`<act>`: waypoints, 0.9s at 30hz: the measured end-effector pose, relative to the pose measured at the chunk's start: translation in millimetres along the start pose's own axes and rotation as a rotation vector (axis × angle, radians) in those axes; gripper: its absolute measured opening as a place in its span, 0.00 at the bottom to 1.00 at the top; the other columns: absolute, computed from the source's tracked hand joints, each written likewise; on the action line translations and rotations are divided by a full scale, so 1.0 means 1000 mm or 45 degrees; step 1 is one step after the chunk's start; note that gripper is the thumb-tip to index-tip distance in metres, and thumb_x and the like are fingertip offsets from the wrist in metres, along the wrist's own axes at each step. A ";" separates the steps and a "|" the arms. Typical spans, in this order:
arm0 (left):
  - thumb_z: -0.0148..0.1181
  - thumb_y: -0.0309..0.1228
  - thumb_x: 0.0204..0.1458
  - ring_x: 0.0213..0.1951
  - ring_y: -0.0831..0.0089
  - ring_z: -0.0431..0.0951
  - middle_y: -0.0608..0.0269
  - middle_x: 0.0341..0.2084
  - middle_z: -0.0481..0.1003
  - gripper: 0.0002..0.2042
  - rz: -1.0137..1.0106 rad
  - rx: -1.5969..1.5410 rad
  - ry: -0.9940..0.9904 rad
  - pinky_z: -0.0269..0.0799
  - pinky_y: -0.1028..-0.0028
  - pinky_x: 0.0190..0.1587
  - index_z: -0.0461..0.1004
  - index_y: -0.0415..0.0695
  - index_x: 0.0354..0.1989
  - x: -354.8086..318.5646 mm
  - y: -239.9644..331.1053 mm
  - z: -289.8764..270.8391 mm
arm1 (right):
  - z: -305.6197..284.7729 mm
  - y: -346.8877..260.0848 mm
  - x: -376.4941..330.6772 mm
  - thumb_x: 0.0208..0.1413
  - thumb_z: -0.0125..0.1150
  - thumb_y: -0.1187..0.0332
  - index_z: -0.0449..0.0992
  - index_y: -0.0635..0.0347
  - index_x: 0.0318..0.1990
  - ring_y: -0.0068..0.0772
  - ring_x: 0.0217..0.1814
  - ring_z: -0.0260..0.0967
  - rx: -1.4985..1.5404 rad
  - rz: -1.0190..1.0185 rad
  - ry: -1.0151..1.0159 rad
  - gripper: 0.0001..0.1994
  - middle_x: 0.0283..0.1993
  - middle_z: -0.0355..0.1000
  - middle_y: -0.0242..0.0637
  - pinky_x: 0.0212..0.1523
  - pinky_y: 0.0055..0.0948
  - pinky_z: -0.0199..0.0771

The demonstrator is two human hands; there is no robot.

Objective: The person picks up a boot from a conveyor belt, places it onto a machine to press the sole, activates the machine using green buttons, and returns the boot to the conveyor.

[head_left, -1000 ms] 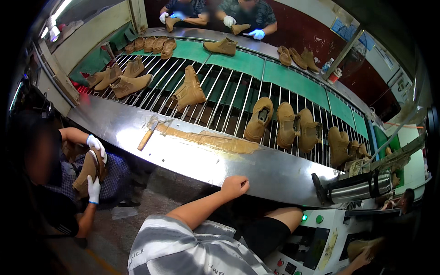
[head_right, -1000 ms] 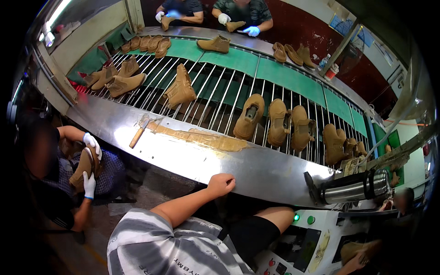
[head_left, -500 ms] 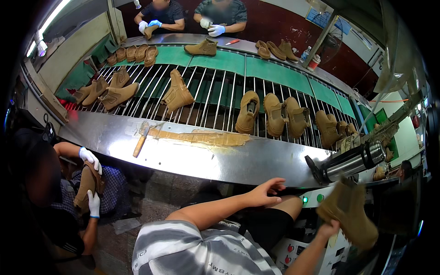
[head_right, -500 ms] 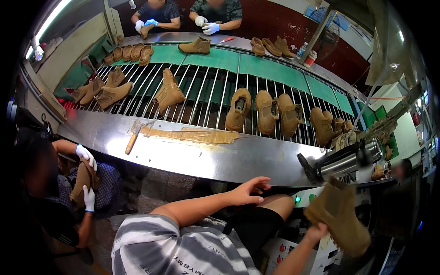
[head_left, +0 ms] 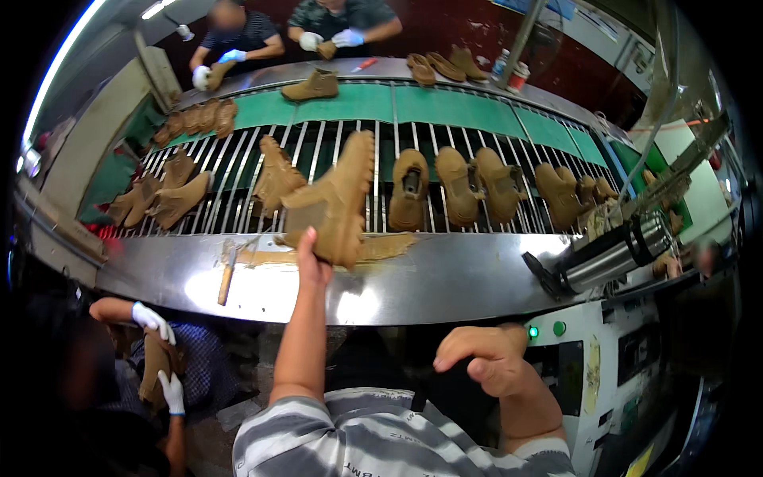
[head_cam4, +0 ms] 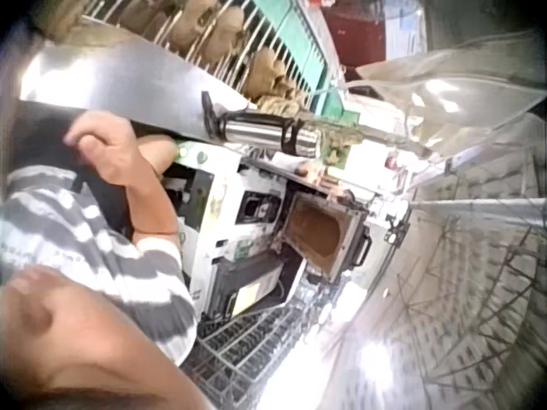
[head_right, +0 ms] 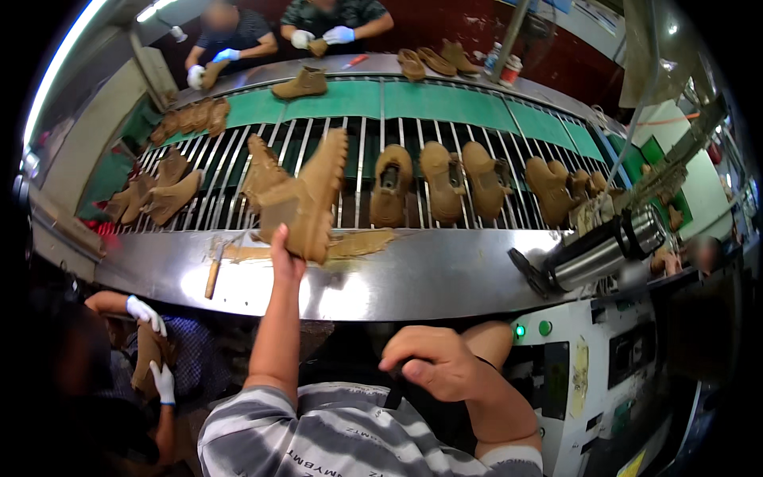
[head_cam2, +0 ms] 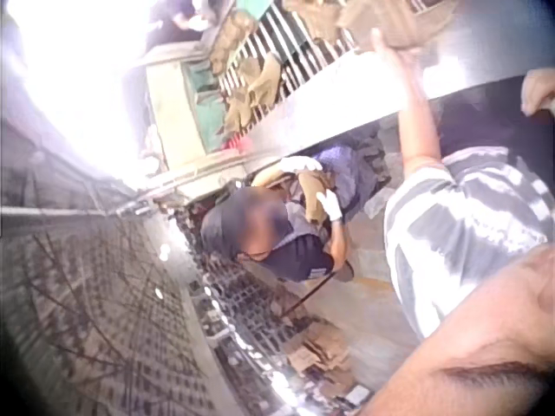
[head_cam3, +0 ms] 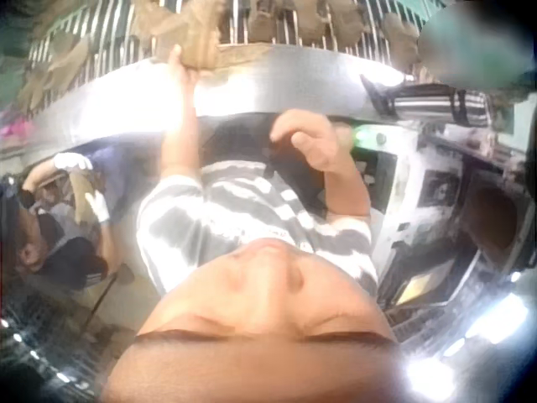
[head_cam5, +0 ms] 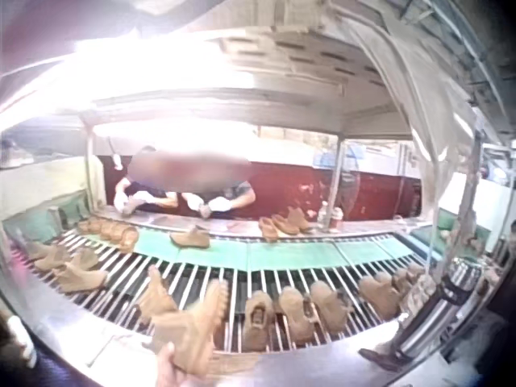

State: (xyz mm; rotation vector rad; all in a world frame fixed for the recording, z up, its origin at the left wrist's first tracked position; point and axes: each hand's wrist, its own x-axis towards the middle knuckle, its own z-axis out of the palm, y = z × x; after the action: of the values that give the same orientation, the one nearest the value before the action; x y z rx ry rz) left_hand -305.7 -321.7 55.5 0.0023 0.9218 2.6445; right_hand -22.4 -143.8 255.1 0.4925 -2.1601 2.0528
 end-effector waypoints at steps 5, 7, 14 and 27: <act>0.63 0.23 0.51 0.49 0.69 0.74 0.58 0.49 0.74 0.22 0.511 0.473 -0.004 0.69 0.71 0.54 0.67 0.35 0.55 0.124 -0.044 0.042 | -0.007 -0.025 0.054 0.66 0.45 0.55 0.75 0.67 0.36 0.43 0.34 0.71 0.375 -0.317 -0.132 0.21 0.34 0.72 0.44 0.35 0.36 0.70; 0.66 0.27 0.50 0.46 0.70 0.74 0.58 0.47 0.74 0.21 0.528 0.599 0.027 0.69 0.71 0.51 0.68 0.34 0.52 0.162 -0.071 0.033 | -0.006 -0.032 0.082 0.65 0.45 0.57 0.74 0.65 0.34 0.42 0.32 0.70 0.414 -0.513 -0.133 0.19 0.33 0.71 0.43 0.32 0.35 0.69; 0.71 0.36 0.41 0.54 0.49 0.67 0.46 0.51 0.69 0.35 0.867 1.836 0.191 0.65 0.58 0.55 0.64 0.40 0.59 0.152 -0.156 0.027 | 0.013 0.001 0.125 0.67 0.45 0.55 0.73 0.63 0.25 0.28 0.15 0.60 0.307 -1.175 0.177 0.23 0.22 0.66 0.34 0.13 0.27 0.54; 0.68 0.49 0.44 0.54 0.50 0.66 0.46 0.51 0.67 0.40 1.102 2.195 0.396 0.60 0.56 0.59 0.60 0.36 0.61 0.233 -0.005 -0.045 | -0.044 0.152 -0.040 0.53 0.55 0.74 0.65 0.59 0.16 0.41 0.16 0.59 -0.613 0.407 0.630 0.14 0.15 0.59 0.39 0.18 0.34 0.57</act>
State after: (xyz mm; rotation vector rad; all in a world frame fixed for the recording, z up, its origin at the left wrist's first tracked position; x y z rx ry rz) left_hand -528.2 -271.5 -8.8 0.4711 3.4460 1.3490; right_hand -38.7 -90.6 102.4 -0.3949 -2.3789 1.4588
